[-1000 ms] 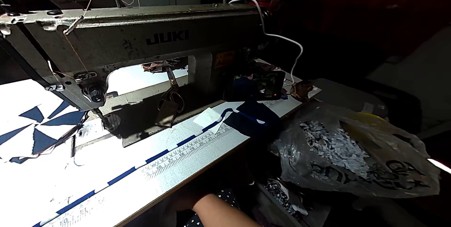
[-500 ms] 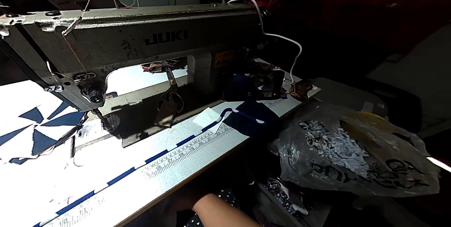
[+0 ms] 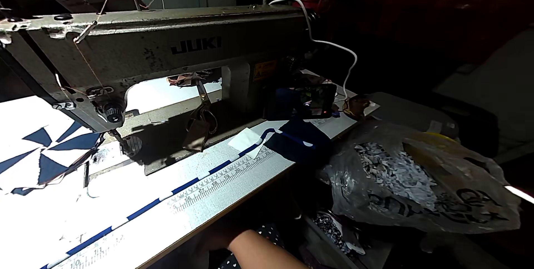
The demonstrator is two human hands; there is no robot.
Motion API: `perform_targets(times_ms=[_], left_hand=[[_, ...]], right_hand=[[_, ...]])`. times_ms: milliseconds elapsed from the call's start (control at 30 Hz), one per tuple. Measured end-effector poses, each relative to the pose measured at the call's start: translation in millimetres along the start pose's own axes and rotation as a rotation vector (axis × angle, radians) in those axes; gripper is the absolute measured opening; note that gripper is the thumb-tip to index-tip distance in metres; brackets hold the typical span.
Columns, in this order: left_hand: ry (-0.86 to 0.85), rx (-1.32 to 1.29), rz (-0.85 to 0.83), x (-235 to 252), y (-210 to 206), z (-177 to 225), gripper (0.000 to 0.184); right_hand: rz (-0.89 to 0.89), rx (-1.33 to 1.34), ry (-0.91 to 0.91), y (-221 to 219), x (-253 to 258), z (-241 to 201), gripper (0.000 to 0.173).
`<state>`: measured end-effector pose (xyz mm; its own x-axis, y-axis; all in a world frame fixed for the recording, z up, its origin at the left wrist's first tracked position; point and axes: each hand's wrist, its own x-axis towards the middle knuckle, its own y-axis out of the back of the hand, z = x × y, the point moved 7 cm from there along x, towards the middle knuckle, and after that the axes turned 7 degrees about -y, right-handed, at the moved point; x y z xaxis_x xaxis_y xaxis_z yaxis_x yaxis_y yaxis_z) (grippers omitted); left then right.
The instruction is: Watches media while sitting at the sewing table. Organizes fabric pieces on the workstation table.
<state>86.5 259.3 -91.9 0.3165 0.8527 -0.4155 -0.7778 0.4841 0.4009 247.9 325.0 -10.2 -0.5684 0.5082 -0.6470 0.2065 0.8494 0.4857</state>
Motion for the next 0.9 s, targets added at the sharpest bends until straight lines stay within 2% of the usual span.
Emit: perform_targets(times_ms=[233, 467, 767, 900], left_hand=[[0.011, -0.047, 0.007, -0.2, -1.8, -7.4, 0.051], [-0.007, 0.112, -0.006, 1.3, 3.0, -8.8, 0.049], [0.039, 0.090, 0.004, 2.4, 3.1, -15.8, 0.052], [0.071, 0.067, 0.030, -8.5, 2.8, 19.4, 0.049]], right_hand=[[0.002, 0.027, 0.008, -0.6, 0.5, 0.4, 0.047], [0.000, 0.041, -0.010, -1.5, 1.1, 1.9, 0.046], [-0.015, 0.018, -0.017, -0.4, -1.4, 0.2, 0.045], [-0.012, 0.011, 0.005, -0.2, -1.6, -1.7, 0.042]])
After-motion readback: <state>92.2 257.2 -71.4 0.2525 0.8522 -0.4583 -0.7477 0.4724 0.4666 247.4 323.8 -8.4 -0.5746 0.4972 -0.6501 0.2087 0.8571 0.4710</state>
